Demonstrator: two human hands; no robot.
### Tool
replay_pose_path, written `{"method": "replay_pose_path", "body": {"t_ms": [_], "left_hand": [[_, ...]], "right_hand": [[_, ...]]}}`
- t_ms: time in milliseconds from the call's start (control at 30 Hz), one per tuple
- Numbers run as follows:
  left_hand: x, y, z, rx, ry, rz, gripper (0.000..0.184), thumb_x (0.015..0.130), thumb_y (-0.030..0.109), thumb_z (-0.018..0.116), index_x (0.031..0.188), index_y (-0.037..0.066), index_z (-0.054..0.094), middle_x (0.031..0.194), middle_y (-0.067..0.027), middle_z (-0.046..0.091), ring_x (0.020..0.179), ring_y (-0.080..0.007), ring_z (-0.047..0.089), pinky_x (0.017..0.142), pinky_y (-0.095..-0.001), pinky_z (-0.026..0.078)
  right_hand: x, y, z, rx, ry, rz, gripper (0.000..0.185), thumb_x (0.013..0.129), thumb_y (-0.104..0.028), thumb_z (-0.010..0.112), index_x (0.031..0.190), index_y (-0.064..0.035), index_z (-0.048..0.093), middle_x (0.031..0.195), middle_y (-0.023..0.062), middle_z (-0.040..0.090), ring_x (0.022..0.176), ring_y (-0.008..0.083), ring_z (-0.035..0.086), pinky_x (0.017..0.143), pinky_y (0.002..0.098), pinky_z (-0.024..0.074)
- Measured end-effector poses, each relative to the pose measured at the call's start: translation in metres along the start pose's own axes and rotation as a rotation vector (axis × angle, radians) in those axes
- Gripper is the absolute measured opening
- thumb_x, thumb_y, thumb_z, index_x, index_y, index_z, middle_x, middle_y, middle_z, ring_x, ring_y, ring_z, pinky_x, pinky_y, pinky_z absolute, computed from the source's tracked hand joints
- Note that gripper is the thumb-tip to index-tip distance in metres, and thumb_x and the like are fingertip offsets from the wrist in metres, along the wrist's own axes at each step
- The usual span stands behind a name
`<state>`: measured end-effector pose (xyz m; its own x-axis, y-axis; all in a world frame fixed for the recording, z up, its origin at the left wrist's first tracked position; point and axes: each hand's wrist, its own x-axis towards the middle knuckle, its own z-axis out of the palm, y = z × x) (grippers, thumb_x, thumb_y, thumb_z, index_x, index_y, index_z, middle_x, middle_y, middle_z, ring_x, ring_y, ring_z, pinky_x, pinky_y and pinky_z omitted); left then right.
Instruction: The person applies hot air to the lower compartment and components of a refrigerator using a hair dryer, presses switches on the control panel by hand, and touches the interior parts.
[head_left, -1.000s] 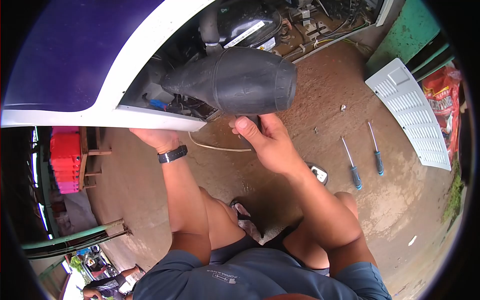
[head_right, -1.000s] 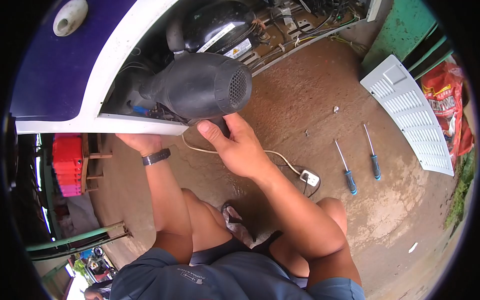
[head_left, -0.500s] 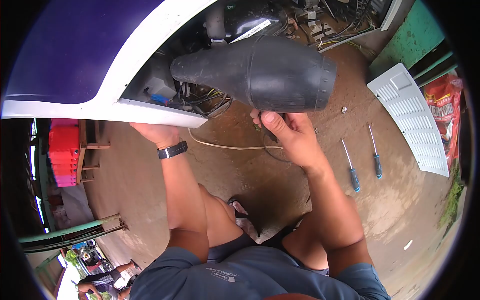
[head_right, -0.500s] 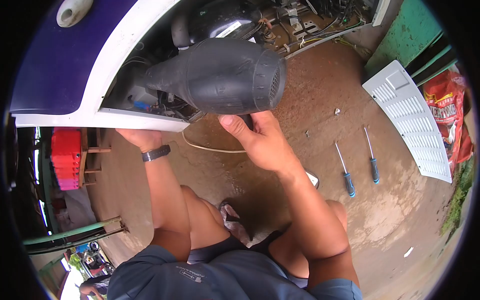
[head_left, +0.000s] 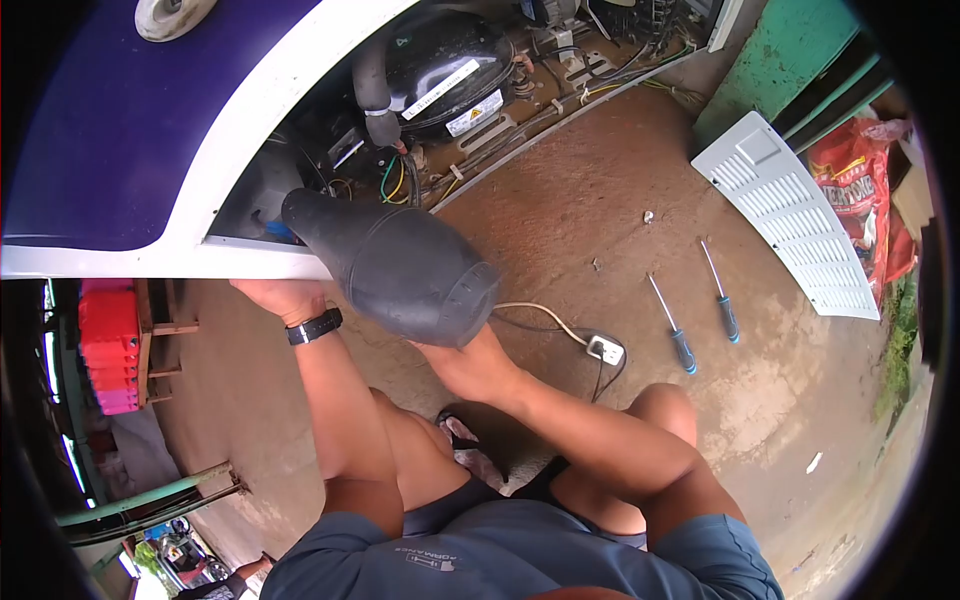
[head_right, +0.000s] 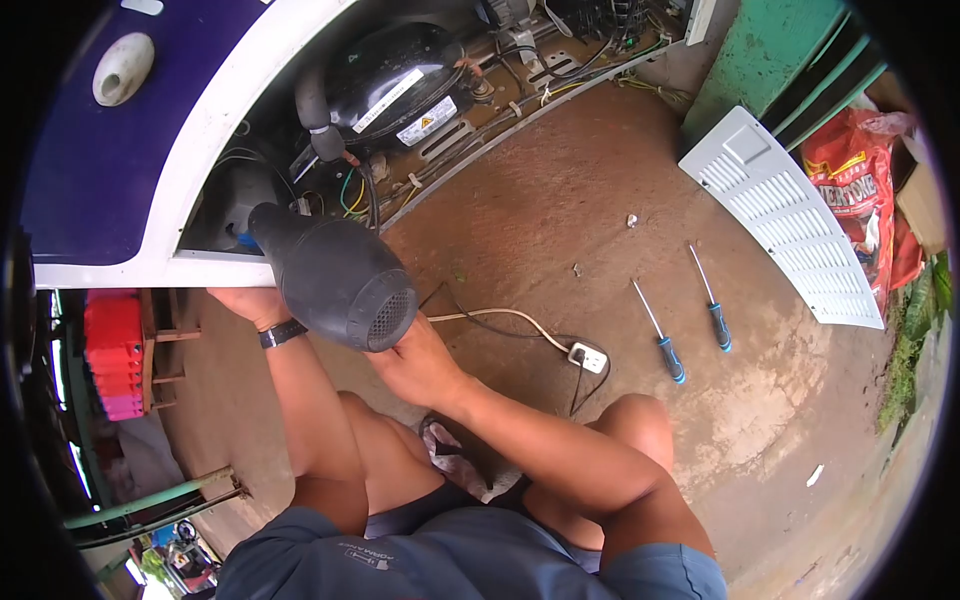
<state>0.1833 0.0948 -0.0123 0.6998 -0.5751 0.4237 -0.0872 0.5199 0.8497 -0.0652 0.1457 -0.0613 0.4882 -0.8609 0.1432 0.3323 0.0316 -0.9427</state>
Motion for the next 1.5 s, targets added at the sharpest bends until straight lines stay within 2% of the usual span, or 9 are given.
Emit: {"method": "replay_pose_path", "body": {"t_ms": [167,233,400,467,533,600,700,1000,1500], "left_hand": [[-0.007,0.007,0.019,-0.064,0.133,0.028,0.045,0.104,0.04,0.044,0.129,0.002,0.049,0.12,-0.0105,0.056,0.107,-0.0253,0.061,0.092,-0.0415,0.054],[-0.011,0.014,0.028,-0.006,0.106,0.026,0.043,0.104,0.039,0.044,0.126,0.003,0.049,0.117,-0.01,0.055,0.103,-0.0241,0.061,0.088,-0.0407,0.055],[-0.004,0.001,0.012,-0.028,0.154,0.081,0.036,0.104,0.038,0.045,0.118,0.004,0.049,0.107,-0.0096,0.055,0.086,-0.022,0.062,0.071,-0.0386,0.056],[-0.004,0.001,0.001,0.111,0.007,0.004,0.057,0.103,0.053,0.039,0.14,0.01,0.044,0.129,-0.0097,0.054,0.113,-0.0261,0.058,0.094,-0.0402,0.053],[-0.006,0.008,0.016,0.087,0.048,0.053,0.056,0.104,0.051,0.039,0.141,0.01,0.043,0.134,-0.0092,0.051,0.123,-0.0252,0.053,0.103,-0.0421,0.047],[-0.006,0.01,0.024,0.078,0.127,0.118,0.045,0.102,0.044,0.047,0.121,0.004,0.049,0.101,-0.0127,0.059,0.079,-0.0245,0.066,0.063,-0.0395,0.057],[-0.006,0.007,0.021,0.033,0.178,0.086,0.045,0.102,0.045,0.046,0.123,0.005,0.048,0.099,-0.0127,0.059,0.076,-0.0249,0.065,0.062,-0.0399,0.057],[-0.004,0.003,0.01,0.088,0.148,0.077,0.044,0.103,0.043,0.043,0.129,0.007,0.046,0.12,-0.0117,0.053,0.098,-0.0268,0.062,0.073,-0.0429,0.058],[-0.006,0.008,0.029,0.097,0.135,0.126,0.046,0.103,0.042,0.041,0.128,0.005,0.053,0.119,-0.0094,0.058,0.099,-0.0231,0.061,0.077,-0.0379,0.054]], "right_hand": [[-0.012,0.003,0.014,0.048,0.028,0.021,0.035,0.096,-0.013,0.061,0.129,-0.0035,0.062,0.134,0.0188,0.061,0.125,0.0351,0.057,0.106,0.042,0.0436],[-0.019,0.01,0.023,0.076,0.112,0.067,0.027,0.099,-0.014,0.064,0.122,0.0002,0.065,0.119,0.0126,0.067,0.109,0.0236,0.062,0.095,0.0373,0.0493],[-0.027,0.014,0.02,0.041,0.016,0.119,0.038,0.098,-0.012,0.06,0.134,0.0002,0.057,0.135,0.0184,0.06,0.126,0.032,0.056,0.107,0.0407,0.0428],[-0.025,0.017,0.017,0.079,0.006,0.119,0.038,0.099,-0.013,0.062,0.134,0.0,0.056,0.134,0.0165,0.061,0.125,0.0298,0.057,0.106,0.0397,0.0437],[-0.018,0.022,0.01,0.372,0.123,0.182,0.035,0.103,-0.023,0.062,0.132,-0.0043,0.058,0.12,0.0085,0.065,0.108,0.0192,0.062,0.092,0.0363,0.0508],[-0.006,0.005,-0.02,0.347,0.071,0.194,0.04,0.104,-0.031,0.059,0.135,-0.0058,0.054,0.119,0.0086,0.064,0.105,0.0186,0.062,0.091,0.0355,0.0508],[0.013,-0.016,-0.052,0.36,0.108,0.105,0.043,0.102,-0.035,0.06,0.131,-0.0038,0.055,0.114,0.0099,0.063,0.102,0.0194,0.062,0.092,0.0355,0.0504],[0.031,-0.028,-0.077,0.275,0.008,0.109,0.038,0.1,-0.03,0.067,0.125,-0.0019,0.061,0.114,0.0057,0.066,0.102,0.0159,0.059,0.093,0.0331,0.0482],[0.038,-0.017,-0.05,0.206,0.033,0.087,0.043,0.1,-0.032,0.065,0.132,-0.0035,0.06,0.12,0.01,0.067,0.106,0.0174,0.06,0.096,0.0354,0.0472]]}}
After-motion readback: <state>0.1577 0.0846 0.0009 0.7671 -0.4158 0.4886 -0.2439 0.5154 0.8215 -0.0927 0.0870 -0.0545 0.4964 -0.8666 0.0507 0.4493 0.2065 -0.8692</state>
